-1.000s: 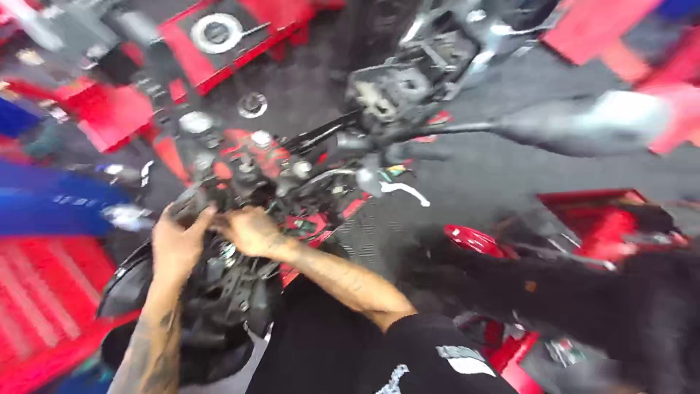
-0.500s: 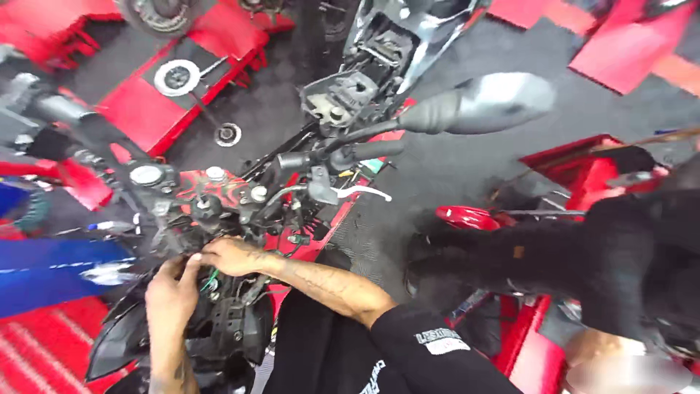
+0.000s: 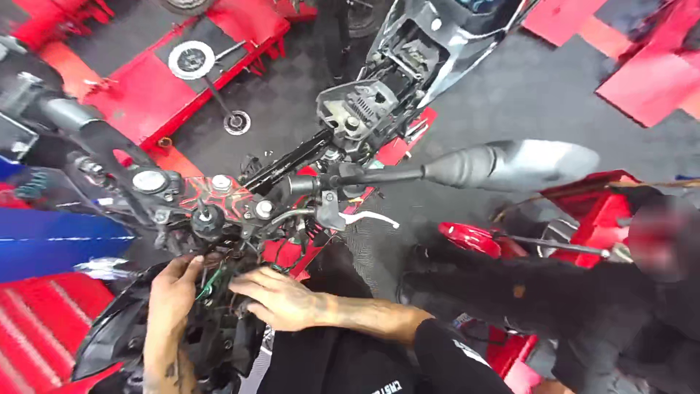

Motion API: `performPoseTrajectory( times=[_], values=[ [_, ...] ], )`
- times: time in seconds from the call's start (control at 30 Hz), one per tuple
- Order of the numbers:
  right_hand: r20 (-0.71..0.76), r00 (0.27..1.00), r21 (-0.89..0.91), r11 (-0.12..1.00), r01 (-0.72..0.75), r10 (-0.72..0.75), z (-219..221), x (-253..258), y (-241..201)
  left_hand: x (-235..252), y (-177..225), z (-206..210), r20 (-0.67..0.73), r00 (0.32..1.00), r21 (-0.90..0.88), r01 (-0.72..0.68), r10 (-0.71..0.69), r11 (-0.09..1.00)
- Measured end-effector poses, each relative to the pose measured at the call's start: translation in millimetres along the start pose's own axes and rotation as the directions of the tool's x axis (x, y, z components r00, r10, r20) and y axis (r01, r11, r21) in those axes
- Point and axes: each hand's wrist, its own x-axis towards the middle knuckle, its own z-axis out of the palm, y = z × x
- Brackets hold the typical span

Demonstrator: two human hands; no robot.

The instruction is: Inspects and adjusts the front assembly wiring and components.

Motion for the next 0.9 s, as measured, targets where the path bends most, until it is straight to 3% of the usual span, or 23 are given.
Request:
performPoseTrajectory(
  times=[0.07,0.13,0.2,0.27,0.3,0.4,0.47,0.53,0.6,0.67,0.73,0.8,0.87,0.9],
  values=[
    [0.009,1.000,0.219,0.976,-0.020,0.019,-37,-49,26,-2,4,1,0.068,0.998,-0.094,0.014,-0.008,0.995],
    [0.097,0.961,0.227,0.935,-0.274,0.258,-84,-96,57,-2,4,7,0.057,0.998,-0.093,0.009,-0.003,0.996],
    [0.173,0.781,-0.034,0.796,-0.604,0.600,-140,-129,90,-3,3,13,-0.028,1.000,-0.040,-0.015,0.013,0.999],
    [0.110,0.607,-0.264,0.612,-0.745,0.787,-193,-150,132,-9,0,13,-0.128,0.992,0.018,0.006,-0.004,1.000],
    [0.017,0.591,-0.316,0.565,-0.763,0.807,-227,-160,150,-7,4,18,-0.156,0.988,0.031,0.021,-0.016,0.999],
    [-0.270,0.613,-0.262,0.557,-0.789,0.742,-341,-141,168,-4,7,30,-0.178,0.983,0.028,0.056,-0.050,0.998],
    [-0.452,0.670,-0.220,0.654,-0.724,0.590,-383,-99,172,-2,7,27,-0.198,0.975,0.042,0.106,-0.096,0.993],
    [-0.477,0.761,-0.249,0.762,-0.597,0.440,-404,-50,177,0,7,26,-0.192,0.974,0.072,0.133,-0.117,0.988],
    [-0.377,0.846,-0.324,0.803,-0.501,0.376,-410,3,193,-2,8,26,-0.199,0.972,0.120,0.149,-0.123,0.982],
    [-0.255,0.875,-0.440,0.757,-0.483,0.411,-405,53,223,-10,18,27,-0.254,0.958,0.182,0.180,-0.131,0.967],
    [-0.183,0.826,-0.544,0.645,-0.537,0.533,-391,84,250,-30,35,28,-0.359,0.927,0.241,0.208,-0.112,0.948],
    [-0.205,0.756,-0.574,0.550,-0.607,0.621,-377,99,267,-61,50,35,-0.488,0.873,0.277,0.158,-0.003,0.948],
    [-0.269,0.756,-0.558,0.543,-0.628,0.597,-372,101,274,-104,67,58,-0.602,0.795,0.220,0.066,0.082,0.973],
    [-0.300,0.783,-0.515,0.598,-0.614,0.546,-375,97,270,-125,72,76,-0.652,0.745,0.182,-0.024,0.139,0.983]
  ],
)
